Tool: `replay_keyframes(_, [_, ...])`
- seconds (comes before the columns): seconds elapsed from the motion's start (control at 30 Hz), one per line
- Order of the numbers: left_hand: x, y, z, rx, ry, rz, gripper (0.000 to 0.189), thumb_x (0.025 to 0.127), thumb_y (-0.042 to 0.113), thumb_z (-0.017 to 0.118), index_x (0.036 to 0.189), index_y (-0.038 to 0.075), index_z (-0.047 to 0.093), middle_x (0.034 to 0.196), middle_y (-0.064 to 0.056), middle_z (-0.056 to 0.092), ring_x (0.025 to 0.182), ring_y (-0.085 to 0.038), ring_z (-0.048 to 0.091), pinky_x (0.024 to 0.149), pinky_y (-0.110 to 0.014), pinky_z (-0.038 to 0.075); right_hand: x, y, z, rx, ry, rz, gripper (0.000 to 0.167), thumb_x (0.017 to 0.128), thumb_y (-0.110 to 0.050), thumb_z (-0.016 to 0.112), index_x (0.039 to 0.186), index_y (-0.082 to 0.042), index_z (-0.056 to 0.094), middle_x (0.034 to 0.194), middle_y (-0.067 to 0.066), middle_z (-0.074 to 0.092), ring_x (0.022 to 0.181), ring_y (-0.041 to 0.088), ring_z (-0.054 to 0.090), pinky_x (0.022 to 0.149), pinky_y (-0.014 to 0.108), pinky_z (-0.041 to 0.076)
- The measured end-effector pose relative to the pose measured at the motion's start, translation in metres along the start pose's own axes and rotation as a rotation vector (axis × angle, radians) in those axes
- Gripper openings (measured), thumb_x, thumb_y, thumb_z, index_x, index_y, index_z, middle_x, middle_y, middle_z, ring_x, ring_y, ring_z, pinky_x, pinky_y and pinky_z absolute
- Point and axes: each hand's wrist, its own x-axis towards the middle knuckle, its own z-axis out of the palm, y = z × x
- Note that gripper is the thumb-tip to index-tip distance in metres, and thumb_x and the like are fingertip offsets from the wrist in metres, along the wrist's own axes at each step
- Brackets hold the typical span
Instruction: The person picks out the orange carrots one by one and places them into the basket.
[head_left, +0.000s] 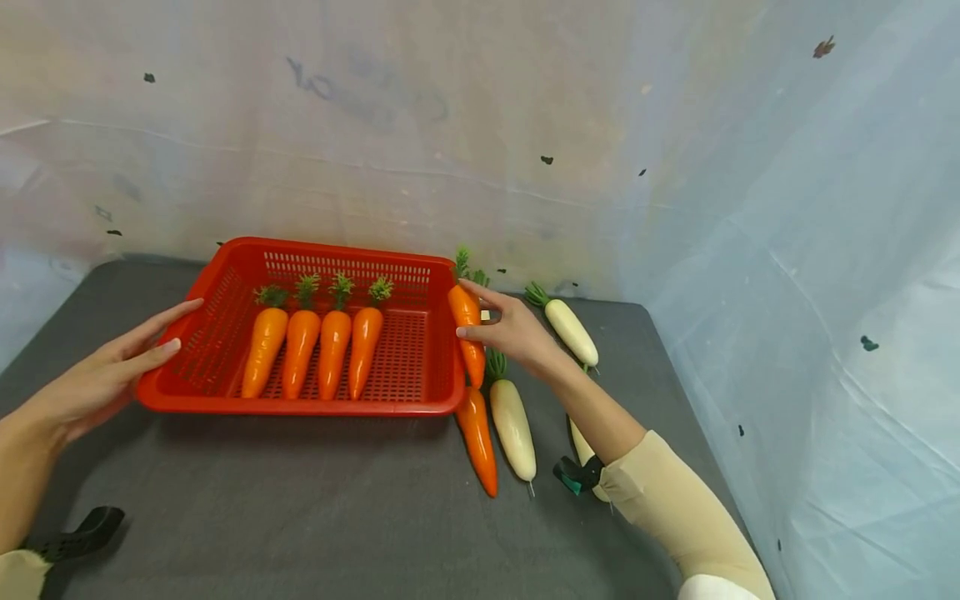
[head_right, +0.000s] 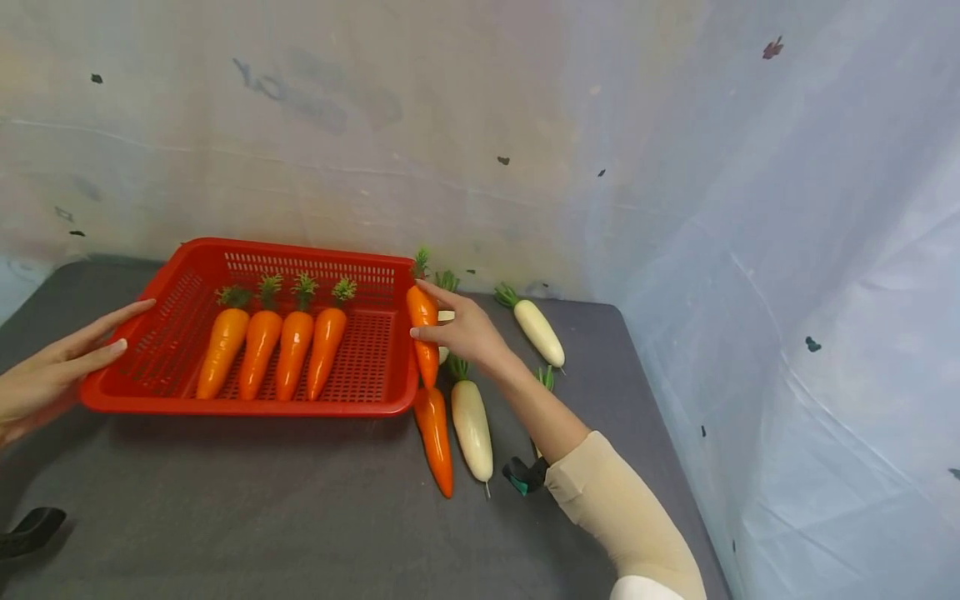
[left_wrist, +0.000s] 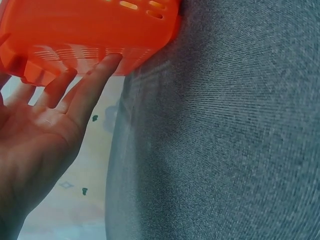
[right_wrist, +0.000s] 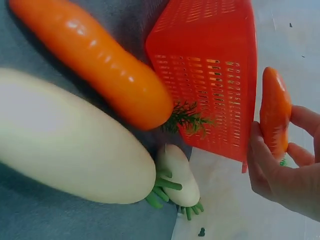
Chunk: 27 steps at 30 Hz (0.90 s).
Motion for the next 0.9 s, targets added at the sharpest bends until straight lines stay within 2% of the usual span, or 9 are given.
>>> replay_keyframes(0.1, [0.0,0.0,0.0,0.011,0.003,-0.006,0.061,0.109,0.028,0.037,0.158,0.044,0.005,0.159,-0.003,0.011,0.105,0.005,0.056,0.078,-0.031,0.056,0.005,-0.005,0.003,-0.001,0.01,-0.016,0.071,0.089,-0.021,0.077,0.149,-0.039,0.043,0.143,0.008,0.046,0.116,0.021,0.06,0.085,0.041,0.055])
replay_keyframes(0.27, [0.0,0.0,-0.001,0.021,0.006,-0.014,0.061,0.109,0.029,0.037,0.157,0.045,0.003,0.159,-0.006,0.01,0.104,0.007,0.055,0.078,-0.032,0.056,0.013,-0.014,0.013,-0.025,-0.002,-0.029,0.072,0.089,-0.024,0.077,0.151,-0.036,0.041,0.143,0.01,0.047,0.121,0.024,0.057,0.089,0.043,0.054])
replay_keyframes(0.5, [0.003,0.0,-0.001,0.001,-0.012,-0.002,0.062,0.109,0.026,0.04,0.158,0.043,0.005,0.153,-0.005,0.02,0.104,0.001,0.059,0.078,-0.035,0.057,0.022,-0.023,0.034,-0.102,0.012,-0.01,0.082,0.085,-0.023,0.081,0.153,-0.035,0.037,0.148,0.01,0.043,0.122,0.025,0.056,0.087,0.039,0.054])
replay_keyframes(0.63, [0.002,0.0,0.0,0.004,0.002,-0.023,0.062,0.108,0.029,0.04,0.158,0.044,0.005,0.154,-0.005,0.017,0.104,0.001,0.059,0.079,-0.034,0.056,0.029,-0.026,0.046,-0.13,0.002,-0.018,0.085,0.084,-0.023,0.082,0.154,-0.034,0.035,0.148,0.009,0.043,0.124,0.024,0.054,0.088,0.038,0.053])
replay_keyframes(0.77, [0.002,0.0,0.0,0.008,0.003,-0.019,0.061,0.109,0.029,0.039,0.158,0.044,0.005,0.155,-0.007,0.014,0.103,-0.001,0.06,0.079,-0.035,0.056,0.036,-0.029,0.06,-0.154,0.01,-0.041,0.087,0.083,-0.022,0.083,0.155,-0.03,0.035,0.145,0.009,0.047,0.119,0.024,0.057,0.088,0.038,0.053])
replay_keyframes(0.9, [0.002,0.0,0.0,0.003,-0.006,-0.017,0.061,0.109,0.029,0.038,0.158,0.044,0.005,0.155,-0.007,0.014,0.103,-0.002,0.06,0.079,-0.035,0.056,0.041,-0.029,0.073,-0.186,0.009,-0.037,0.088,0.082,-0.022,0.084,0.155,-0.029,0.035,0.146,0.005,0.048,0.122,0.024,0.055,0.09,0.038,0.051])
